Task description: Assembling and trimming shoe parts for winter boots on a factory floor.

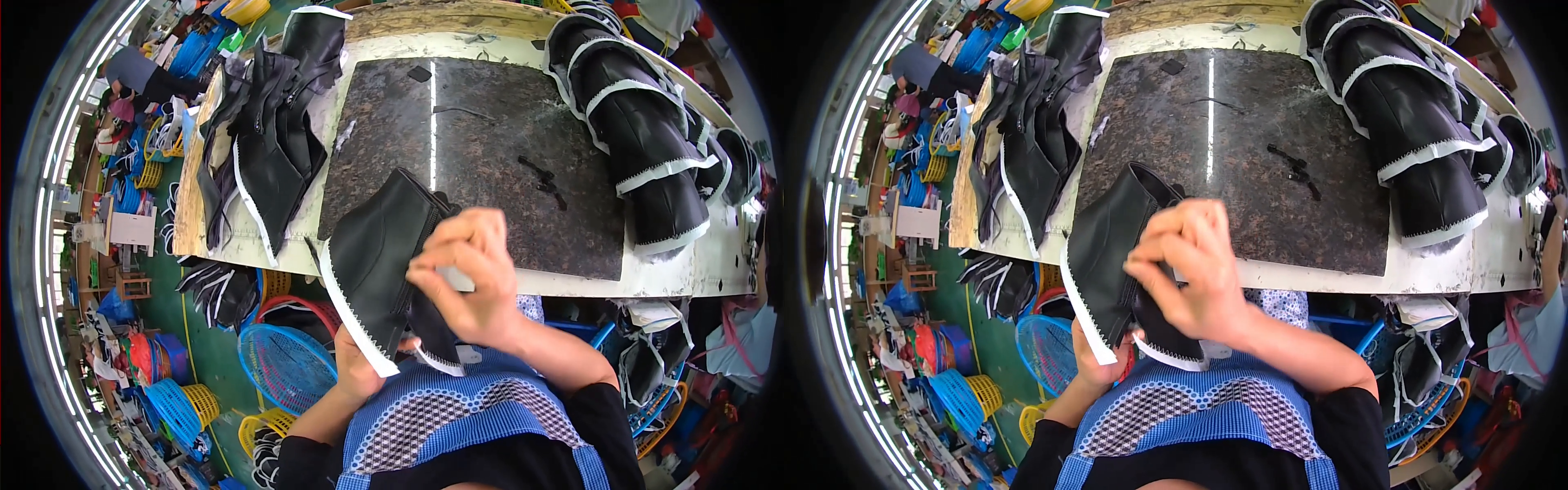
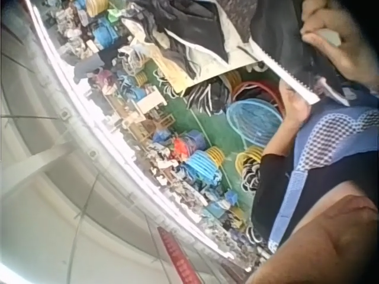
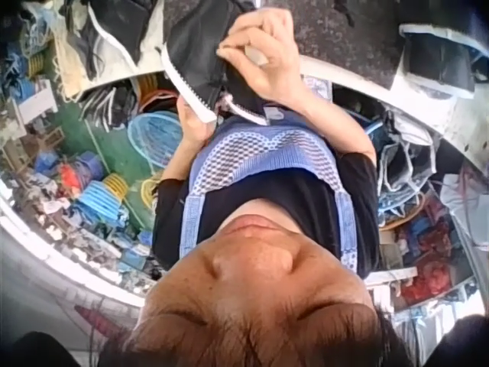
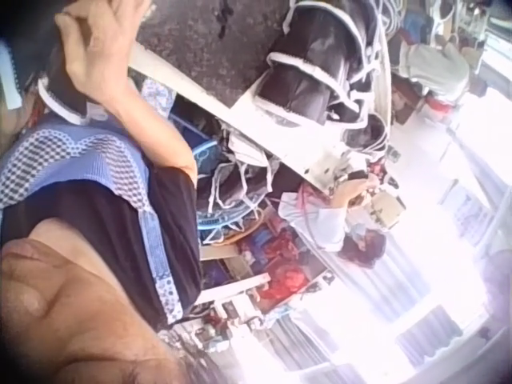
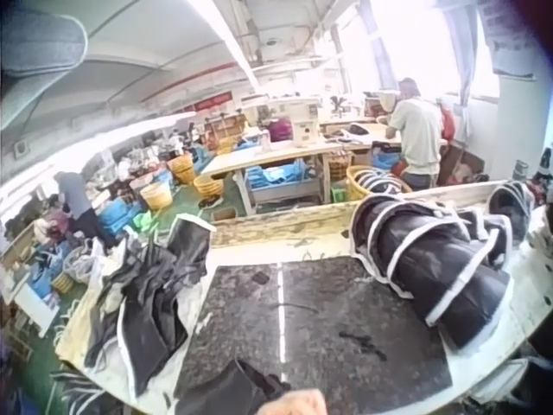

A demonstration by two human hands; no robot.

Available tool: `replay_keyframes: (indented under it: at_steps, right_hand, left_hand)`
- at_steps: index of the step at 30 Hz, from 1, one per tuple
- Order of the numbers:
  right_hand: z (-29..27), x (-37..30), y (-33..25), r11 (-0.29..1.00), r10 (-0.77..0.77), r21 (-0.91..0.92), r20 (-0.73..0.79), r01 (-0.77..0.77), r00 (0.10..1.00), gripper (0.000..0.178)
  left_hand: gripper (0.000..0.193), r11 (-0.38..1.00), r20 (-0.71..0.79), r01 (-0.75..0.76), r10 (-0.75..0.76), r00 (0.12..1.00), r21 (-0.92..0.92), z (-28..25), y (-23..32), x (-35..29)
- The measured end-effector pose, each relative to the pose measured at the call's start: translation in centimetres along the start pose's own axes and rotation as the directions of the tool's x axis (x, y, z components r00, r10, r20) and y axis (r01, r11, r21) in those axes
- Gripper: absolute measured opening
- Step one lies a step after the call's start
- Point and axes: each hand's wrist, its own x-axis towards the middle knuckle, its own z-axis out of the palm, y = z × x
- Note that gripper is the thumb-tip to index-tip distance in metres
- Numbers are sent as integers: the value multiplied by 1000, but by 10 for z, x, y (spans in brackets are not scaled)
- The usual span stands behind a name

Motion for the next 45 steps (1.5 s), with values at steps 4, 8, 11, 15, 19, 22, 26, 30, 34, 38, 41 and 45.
replay_keyframes:
  at_steps: [4,8,11,15,19,22,26,30,34,38,41,45]
  right_hand:
    - [7,-25,-15,934,232,260,79,-245,969,11]
    - [-3,-18,-4,840,371,361,159,-404,915,6]
    - [-4,-16,-2,844,375,348,160,-408,913,5]
    - [4,-30,-7,647,505,583,156,-492,849,4]
    - [-6,-26,-1,714,428,526,195,-462,883,4]
    - [-12,-21,-7,918,259,276,130,-286,957,9]
    - [0,-33,-13,695,520,487,169,-529,837,7]
    - [4,-38,-18,620,569,555,168,-554,805,8]
    - [-16,-12,-7,894,260,308,235,-325,937,8]
    - [-13,-4,-9,951,151,213,311,-224,938,11]
    - [-11,1,-22,822,314,270,519,-502,795,14]
    - [-4,-4,-21,513,356,503,613,-695,706,16]
  left_hand:
    - [48,941,78,-86,64,995,326,-11,-8,9]
    - [28,898,262,-130,18,965,419,-1,9,29]
    - [29,913,328,-111,-27,944,392,3,16,38]
    - [37,726,439,-391,136,888,566,4,8,43]
    - [36,886,347,-162,2,938,433,-2,12,37]
    - [30,899,285,-109,-19,958,425,3,16,37]
    - [31,903,232,-115,18,973,414,10,10,42]
    - [34,867,232,-183,81,969,464,15,10,37]
    - [24,731,292,75,-361,886,678,13,60,43]
    - [10,306,94,38,-407,909,951,40,97,39]
    - [13,-156,491,-523,-206,847,838,38,101,37]
    - [19,253,251,-173,-321,913,952,32,104,34]
